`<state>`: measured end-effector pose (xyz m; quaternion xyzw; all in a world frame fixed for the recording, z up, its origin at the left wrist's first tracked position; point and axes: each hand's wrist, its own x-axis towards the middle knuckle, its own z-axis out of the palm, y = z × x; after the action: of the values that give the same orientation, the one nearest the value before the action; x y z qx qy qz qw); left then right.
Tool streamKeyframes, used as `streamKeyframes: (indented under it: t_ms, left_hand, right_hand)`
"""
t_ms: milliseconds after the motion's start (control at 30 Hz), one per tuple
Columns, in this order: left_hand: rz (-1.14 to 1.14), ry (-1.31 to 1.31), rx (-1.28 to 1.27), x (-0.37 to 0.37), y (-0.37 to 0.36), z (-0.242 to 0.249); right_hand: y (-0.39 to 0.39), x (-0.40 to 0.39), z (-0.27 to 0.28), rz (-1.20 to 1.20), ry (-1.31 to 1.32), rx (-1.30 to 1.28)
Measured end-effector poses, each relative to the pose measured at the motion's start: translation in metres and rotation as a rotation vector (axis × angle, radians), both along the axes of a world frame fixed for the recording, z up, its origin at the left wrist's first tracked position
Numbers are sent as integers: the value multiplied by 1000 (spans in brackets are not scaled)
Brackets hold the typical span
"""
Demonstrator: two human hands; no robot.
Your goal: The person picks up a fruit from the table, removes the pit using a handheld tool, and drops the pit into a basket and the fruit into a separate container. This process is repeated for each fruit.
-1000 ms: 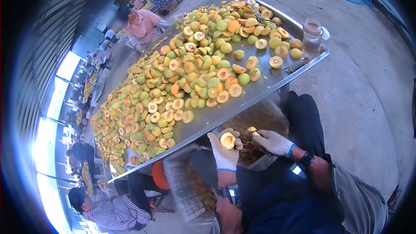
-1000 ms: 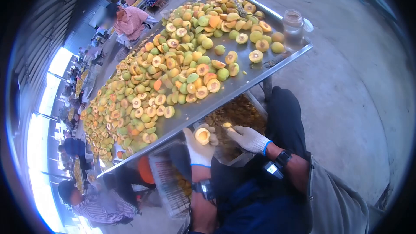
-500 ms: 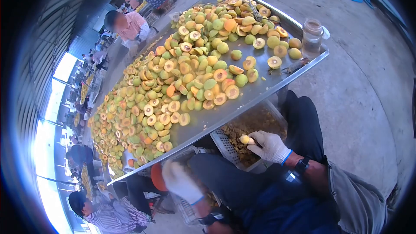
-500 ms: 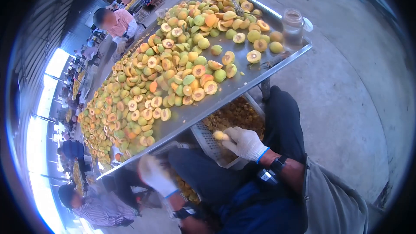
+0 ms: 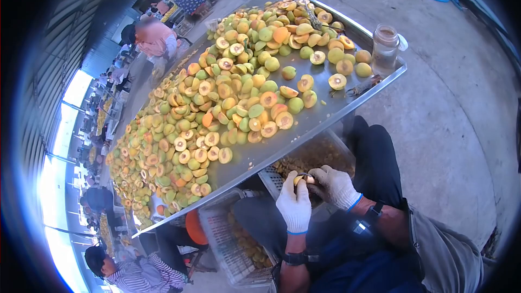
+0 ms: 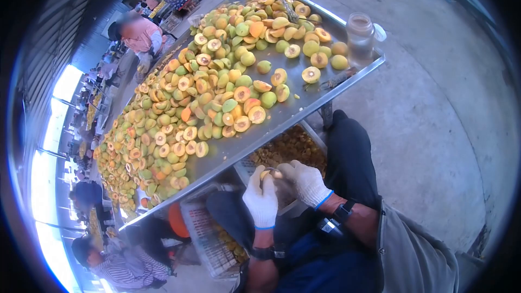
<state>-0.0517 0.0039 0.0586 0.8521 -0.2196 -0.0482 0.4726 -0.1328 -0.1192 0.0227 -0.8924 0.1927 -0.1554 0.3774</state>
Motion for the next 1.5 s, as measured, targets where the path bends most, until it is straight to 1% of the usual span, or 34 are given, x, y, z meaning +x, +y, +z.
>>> streamKeyframes:
  t_ms: [33, 100, 133, 167, 200, 233, 300, 367, 433, 467, 500, 533, 567, 600, 633, 700, 733, 800, 867, 900, 933, 967, 1033, 1067, 1100, 1167, 1200, 1233, 1267, 1300, 1333, 1367, 1433, 1500]
  left_hand:
    - [2, -2, 2, 0, 3, 2]
    - [-60, 77, -72, -1, 5, 16]
    - [-57, 74, -68, -1, 5, 17]
    - [-25, 208, -183, 0, 6, 18]
    - [7, 343, -300, 0, 6, 18]
    - [8, 339, -300, 3, 7, 19]
    - [-26, -44, 72, 13, 10, 22]
    - [27, -105, 139, 24, 13, 35]
    - [113, -162, 171, 49, 20, 49]
    - [159, -398, 111, 72, 24, 46]
    - [276, -248, 8, 100, 36, 33]
    - [308, -385, 73, 120, 37, 47]
    - [315, -431, 86, 141, 41, 54]
    - [334, -414, 187, 164, 47, 56]
    - [339, -420, 183, 186, 53, 48]
    - [430, -256, 466, 232, 59, 28]
    - [437, -267, 453, 249, 58, 19]
    - [505, -117, 676, 278, 56, -2]
    - [472, -121, 684, 298, 58, -35]
    - [432, -122, 709, 298, 55, -38]
    - [450, -57, 519, 297, 52, -43]
    - [456, -55, 515, 299, 50, -51]
    - [299, -3, 168, 301, 50, -72]
    - [271, 123, 118, 280, 40, -48]
    - [299, 182, 121, 265, 32, -30]
    - [260, 109, -52, 255, 28, -32]
    - [252, 118, -50, 240, 22, -24]
    - [213, 266, -249, 215, 17, -3]
    - [178, 419, -440, 187, 16, 14]
    - [179, 440, -422, 161, 16, 22]
    - [49, 616, -693, 134, 16, 28]
    - [-84, 780, -973, 113, 13, 32]
    - [-88, 911, -1064, 78, 12, 31]
    - [-97, 895, -1021, 55, 11, 23]
  right_hand:
    - [0, -1, 4, -19, -1, 36]
    - [-1, 1, 4, -34, -4, 77]
    - [-3, 2, -1, -73, -56, 184]
    - [-5, 4, 1, -112, -107, 290]
    - [-5, 3, 9, -194, -42, 580]
    - [-6, 2, 11, -191, -45, 581]
    - [-11, 1, 11, -260, -73, 581]
    - [-12, 2, 6, -260, -106, 561]
    - [-12, 3, 1, -302, -28, 723]
    - [-12, 5, -5, -304, -34, 765]
    - [-11, 6, -5, -299, -39, 765]
    - [-11, 7, -4, -299, -27, 812]
    - [-11, 7, -3, -300, -12, 859]
    - [-10, 6, -3, -295, -15, 858]
    - [-9, 7, -3, -277, -19, 842]
    - [-9, 10, -3, -247, -39, 817]
    - [-8, 11, -3, -241, -15, 803]
    - [-7, 11, -3, -228, 5, 740]
    - [-7, 12, 1, -226, 19, 714]
    - [-7, 13, 2, -232, 41, 703]
    - [-8, 14, 2, -229, 45, 698]
    - [-8, 15, 1, -223, 46, 693]
    - [-5, 14, -1, -195, 28, 727]
    - [-3, 14, -4, -184, 33, 726]
    - [-1, 15, -7, -147, -14, 736]
    - [-1, 11, -2, -120, -58, 743]
    - [-2, 9, 10, -68, -36, 776]
    - [-3, 6, 19, -20, -9, 815]
    - [-4, 5, 21, -38, 6, 828]
    - [-7, 5, 21, 12, 30, 829]
    - [-9, 5, 23, 67, 51, 826]
    - [-10, 3, 31, 60, 61, 831]
    - [-11, 0, 57, 140, 17, 817]
    - [-11, -4, 72, 151, 16, 758]
